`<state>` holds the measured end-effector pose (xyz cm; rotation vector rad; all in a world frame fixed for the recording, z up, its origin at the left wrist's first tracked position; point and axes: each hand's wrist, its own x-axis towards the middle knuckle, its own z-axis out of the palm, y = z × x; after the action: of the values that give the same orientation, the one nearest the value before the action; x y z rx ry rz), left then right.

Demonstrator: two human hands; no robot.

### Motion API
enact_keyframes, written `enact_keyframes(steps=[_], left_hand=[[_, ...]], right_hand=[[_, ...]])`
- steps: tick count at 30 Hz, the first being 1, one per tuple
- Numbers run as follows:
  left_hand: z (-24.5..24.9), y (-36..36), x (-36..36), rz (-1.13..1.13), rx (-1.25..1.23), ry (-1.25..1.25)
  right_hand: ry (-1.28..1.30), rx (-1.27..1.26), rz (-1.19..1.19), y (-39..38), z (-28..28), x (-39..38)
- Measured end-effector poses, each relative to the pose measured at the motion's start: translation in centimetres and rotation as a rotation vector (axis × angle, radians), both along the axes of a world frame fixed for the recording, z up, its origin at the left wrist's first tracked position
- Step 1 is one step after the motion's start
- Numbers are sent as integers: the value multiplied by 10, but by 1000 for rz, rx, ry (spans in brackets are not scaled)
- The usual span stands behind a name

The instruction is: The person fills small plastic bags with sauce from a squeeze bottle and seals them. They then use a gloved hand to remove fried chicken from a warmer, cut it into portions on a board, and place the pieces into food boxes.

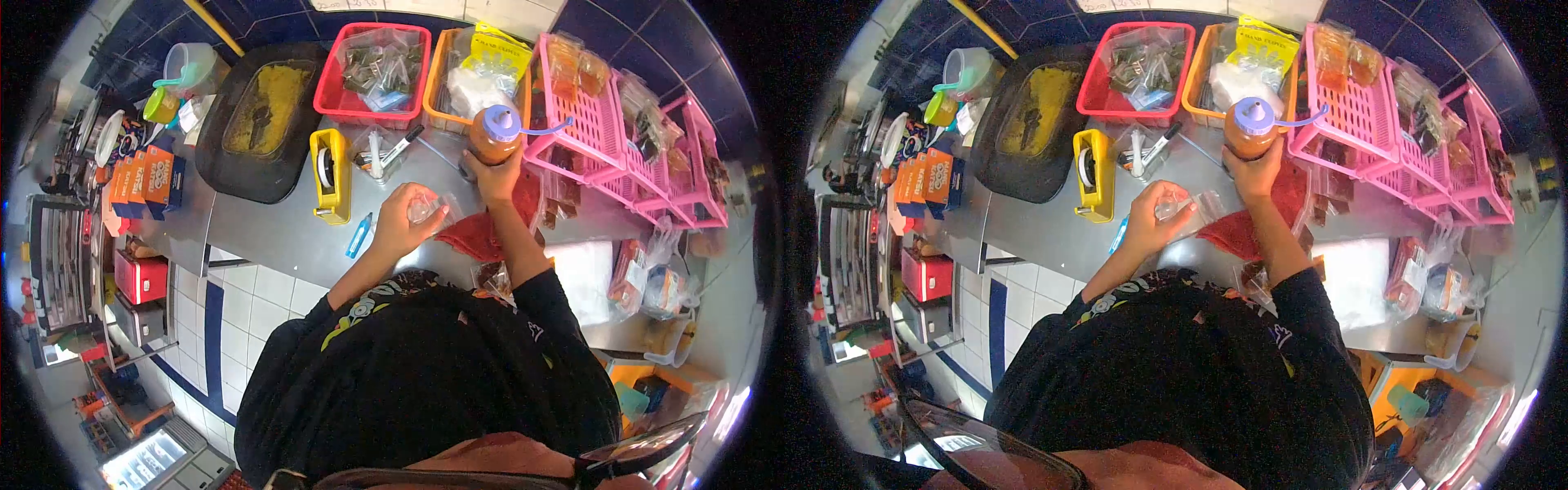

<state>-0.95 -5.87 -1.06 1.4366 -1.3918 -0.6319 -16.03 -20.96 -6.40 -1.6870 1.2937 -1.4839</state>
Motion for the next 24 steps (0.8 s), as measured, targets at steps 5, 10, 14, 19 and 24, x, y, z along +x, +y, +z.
enact_keyframes(steps=[5, 10, 14, 19, 24], left_hand=[[-1, -2, 20, -18, 71, 145], [28, 5, 33, -39, 76, -64], [49, 12, 33, -111, 137, -99], [64, 24, 31, -198, 195, -84], [67, 26, 26, -258, 134, -124]], right_hand=[[216, -284, 70, 14, 21, 2], [487, -648, 209, 33, 75, -10], [671, -723, 246, 46, 105, -23], [852, -885, 229, 53, 132, -38], [980, -1123, 178, 56, 156, -46]])
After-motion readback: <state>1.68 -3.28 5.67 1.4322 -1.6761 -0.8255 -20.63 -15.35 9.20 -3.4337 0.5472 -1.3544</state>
